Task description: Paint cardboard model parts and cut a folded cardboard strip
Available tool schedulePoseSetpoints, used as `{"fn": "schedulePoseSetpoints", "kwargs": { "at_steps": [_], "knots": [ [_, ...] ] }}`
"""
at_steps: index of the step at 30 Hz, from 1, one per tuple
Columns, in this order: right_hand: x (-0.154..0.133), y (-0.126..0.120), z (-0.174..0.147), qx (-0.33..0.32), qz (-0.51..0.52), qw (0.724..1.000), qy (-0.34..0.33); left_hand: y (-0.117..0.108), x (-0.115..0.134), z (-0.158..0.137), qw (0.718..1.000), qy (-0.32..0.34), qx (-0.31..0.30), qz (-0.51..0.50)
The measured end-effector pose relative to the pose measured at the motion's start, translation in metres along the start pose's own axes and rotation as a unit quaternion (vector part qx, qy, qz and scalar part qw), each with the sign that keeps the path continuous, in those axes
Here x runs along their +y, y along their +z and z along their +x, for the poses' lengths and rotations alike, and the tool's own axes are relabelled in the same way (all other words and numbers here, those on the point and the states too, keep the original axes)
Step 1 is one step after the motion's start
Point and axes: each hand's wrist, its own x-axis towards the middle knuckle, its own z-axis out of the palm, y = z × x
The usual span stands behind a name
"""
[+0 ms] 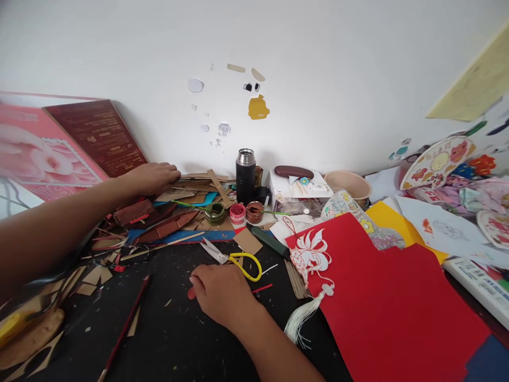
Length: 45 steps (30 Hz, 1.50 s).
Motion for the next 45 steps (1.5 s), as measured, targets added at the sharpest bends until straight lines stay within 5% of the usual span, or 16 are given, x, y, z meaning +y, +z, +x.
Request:
{"fn": "schedulePoseSetpoints", "kwargs": {
  "at_steps": [10, 16, 21, 27, 29, 36, 39, 45],
  "knots": [
    [-0.001, -0.002, 0.0, -0.005, -0.005, 1.0, -0.002, -0.015, -0.02, -0.004, 0.985, -0.127, 0.078, -0.083],
    [-0.002, -0.003, 0.0, -0.009, -0.014, 1.0, -0.003, -0.024, -0.018, -0.01, 0.972, -0.213, 0.034, -0.095],
    [-0.004, -0.005, -0.001, -0.013, -0.021, 1.0, -0.004, -0.041, -0.007, -0.018, 0.971, -0.208, 0.035, -0.116],
    [-0.004, -0.005, -0.001, -0.005, -0.015, 1.0, -0.006, -0.07, 0.014, -0.037, 0.964, -0.229, 0.106, -0.089],
    [-0.004, -0.005, -0.001, -0.005, -0.014, 1.0, -0.006, -0.08, 0.021, -0.046, 0.962, -0.203, 0.171, -0.069],
    [-0.004, -0.005, -0.001, -0.003, -0.021, 1.0, -0.016, -0.121, 0.056, -0.086, 0.889, -0.251, 0.361, -0.127],
    [-0.003, -0.003, -0.001, 0.002, -0.014, 0.999, -0.029, -0.138, 0.089, -0.118, 0.828, -0.257, 0.458, -0.197],
    [-0.003, -0.003, -0.002, 0.05, 0.074, 0.995, -0.039, -0.142, 0.167, -0.189, 0.747, -0.323, 0.386, -0.434]
  ]
}}
